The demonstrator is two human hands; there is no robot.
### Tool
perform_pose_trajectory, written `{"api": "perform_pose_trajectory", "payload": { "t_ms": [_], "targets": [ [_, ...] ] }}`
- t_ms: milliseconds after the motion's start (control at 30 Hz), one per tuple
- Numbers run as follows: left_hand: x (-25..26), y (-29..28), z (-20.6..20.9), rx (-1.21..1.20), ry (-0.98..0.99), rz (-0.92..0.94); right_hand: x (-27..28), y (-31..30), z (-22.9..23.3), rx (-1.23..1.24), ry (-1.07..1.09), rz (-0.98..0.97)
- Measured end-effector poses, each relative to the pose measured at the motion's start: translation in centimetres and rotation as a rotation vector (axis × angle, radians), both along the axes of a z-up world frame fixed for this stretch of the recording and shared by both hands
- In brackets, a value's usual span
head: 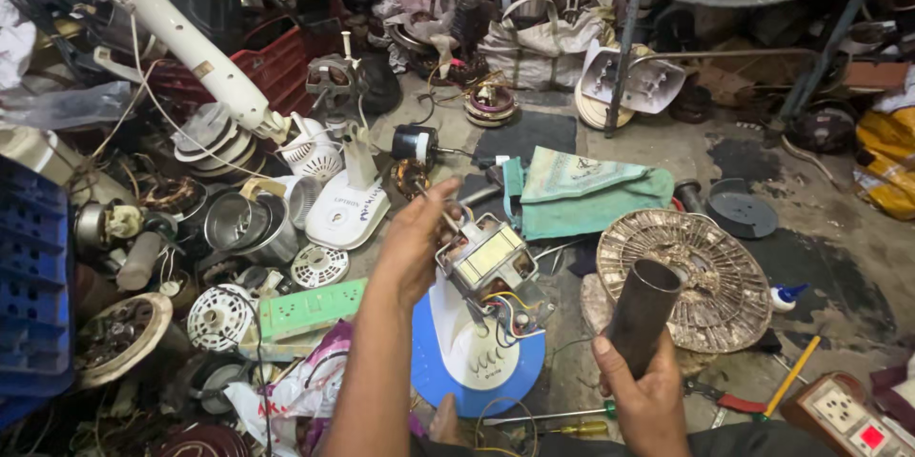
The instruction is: The person is repairing a small electrical motor, likely from a fan. They use a hammer to tap the motor housing and a screwdriver to adjust internal components and wires.
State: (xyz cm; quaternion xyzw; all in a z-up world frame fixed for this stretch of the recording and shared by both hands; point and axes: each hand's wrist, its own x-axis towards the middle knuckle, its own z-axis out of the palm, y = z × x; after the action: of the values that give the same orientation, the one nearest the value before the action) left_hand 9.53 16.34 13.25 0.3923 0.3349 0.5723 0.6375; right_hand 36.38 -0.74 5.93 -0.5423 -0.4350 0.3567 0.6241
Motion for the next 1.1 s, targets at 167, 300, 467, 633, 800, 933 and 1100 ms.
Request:
{"api": "perform_pose_trajectory", "payload": {
  "t_ms": [167, 300, 467, 633, 800, 933, 1100],
  "targets": [
    [-0.7, 1.0, 0.2, -0.060, -0.314, -0.116, 0.0, 0.9, -0.7, -0.026, 0.043, 0.038],
    [-0.7, 0.8, -1.7, -0.041, -0.443, -0.058, 0.0, 1.6, -0.5, -0.010, 0.048, 0.035],
    [0.3, 1.5, -2.9, -0.120, -0.341, 0.229, 0.2, 3.7, 2.5, 0.037, -0.033, 0.073],
    [1.4, 0.7, -1.6, -0.131, -0.347, 0.327, 1.6, 9.5, 8.1, 0.211, -0.201, 0.122],
    [2.3, -0.2, 0.8, -0.132, -0.061, 0.370, 1.4, 14.8, 11.6, 0.372, -0.100, 0.277],
    [2.6, -0.8, 1.5, -0.031, -0.074, 0.357, 0.7, 16.2, 11.5, 0.236, -0.414, 0.552],
    [2.5, -0.7, 1.5, -0.065, -0.063, 0.358, 0.2, 17.2, 11.4, 0.182, -0.424, 0.430]
  ]
}}
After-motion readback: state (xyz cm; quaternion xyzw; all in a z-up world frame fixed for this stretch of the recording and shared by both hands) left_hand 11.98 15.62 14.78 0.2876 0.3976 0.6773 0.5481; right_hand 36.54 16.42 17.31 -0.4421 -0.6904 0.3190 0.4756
